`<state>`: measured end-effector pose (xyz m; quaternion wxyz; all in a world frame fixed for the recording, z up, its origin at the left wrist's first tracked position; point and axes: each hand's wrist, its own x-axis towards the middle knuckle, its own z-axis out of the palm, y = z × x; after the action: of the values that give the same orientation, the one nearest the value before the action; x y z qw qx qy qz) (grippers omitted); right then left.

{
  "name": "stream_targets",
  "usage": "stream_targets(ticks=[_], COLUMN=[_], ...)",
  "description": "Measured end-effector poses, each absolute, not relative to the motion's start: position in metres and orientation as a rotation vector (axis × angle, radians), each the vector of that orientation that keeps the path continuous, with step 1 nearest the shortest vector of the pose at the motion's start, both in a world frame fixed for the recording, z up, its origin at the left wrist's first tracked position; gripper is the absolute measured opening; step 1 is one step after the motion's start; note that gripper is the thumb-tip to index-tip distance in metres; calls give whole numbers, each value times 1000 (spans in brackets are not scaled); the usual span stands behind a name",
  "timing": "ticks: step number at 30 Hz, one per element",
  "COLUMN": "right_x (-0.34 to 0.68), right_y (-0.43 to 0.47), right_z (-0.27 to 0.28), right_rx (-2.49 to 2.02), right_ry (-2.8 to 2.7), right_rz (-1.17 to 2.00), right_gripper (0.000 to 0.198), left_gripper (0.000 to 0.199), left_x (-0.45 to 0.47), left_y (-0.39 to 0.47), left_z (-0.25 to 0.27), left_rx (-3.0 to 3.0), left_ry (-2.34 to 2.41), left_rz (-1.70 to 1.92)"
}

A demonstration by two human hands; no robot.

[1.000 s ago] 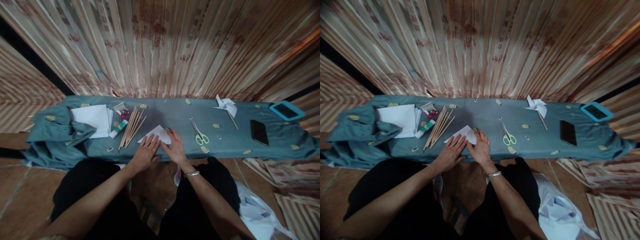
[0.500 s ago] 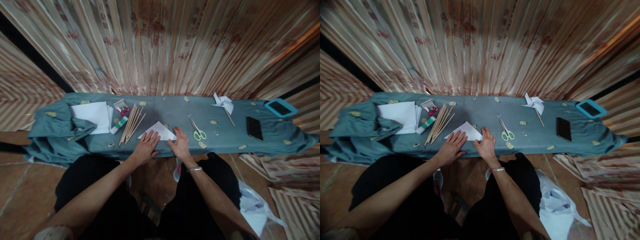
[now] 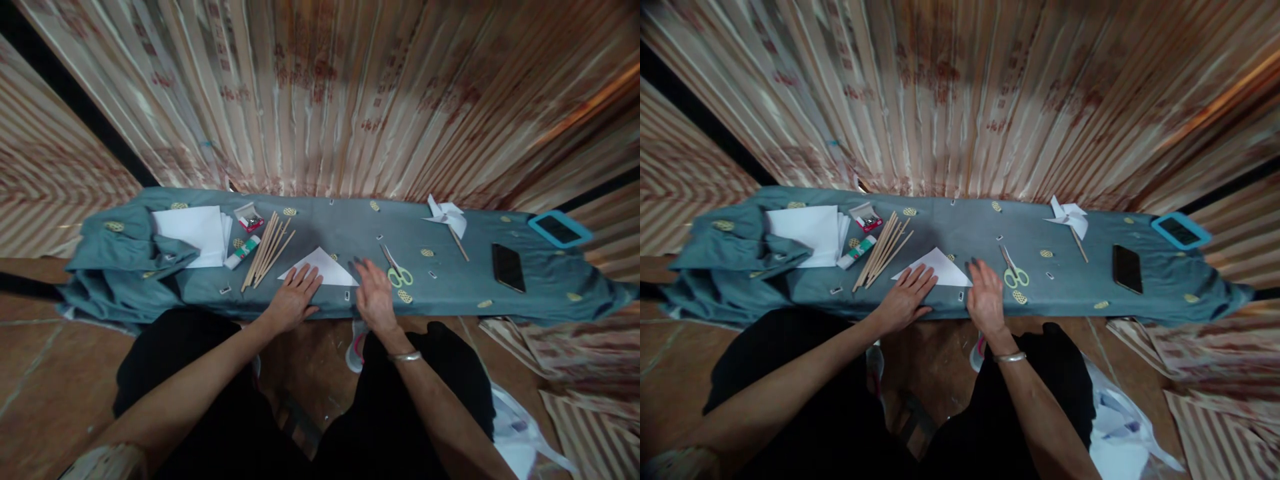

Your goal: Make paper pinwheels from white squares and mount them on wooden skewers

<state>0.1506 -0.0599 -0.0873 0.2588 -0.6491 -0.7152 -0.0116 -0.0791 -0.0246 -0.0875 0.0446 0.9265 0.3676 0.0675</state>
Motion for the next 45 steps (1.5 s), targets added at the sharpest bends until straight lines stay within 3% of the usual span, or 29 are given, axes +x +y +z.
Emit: stream_targets(ticks=[5, 18, 38, 45], right_x=[119, 123, 123, 140], right_y=[-66, -67, -67, -57], right_z=[-83, -86, -90, -91], right_rx=[-1603, -1601, -1588, -1504], right_ry=[-2376, -2420, -2400, -2134], right_rz=[55, 81, 84, 124], right_gripper=[52, 51, 50, 46], left_gripper=[69, 74, 56, 37], left_x=[-80, -112, -160, -164], left_y=[-24, -26, -30, -46], left_z=[-88, -89, -68, -68], left_rx=[2846, 2829, 2960, 2874], left_ry=[1108, 1087, 1212, 1267], left_rz=[196, 222, 118, 366])
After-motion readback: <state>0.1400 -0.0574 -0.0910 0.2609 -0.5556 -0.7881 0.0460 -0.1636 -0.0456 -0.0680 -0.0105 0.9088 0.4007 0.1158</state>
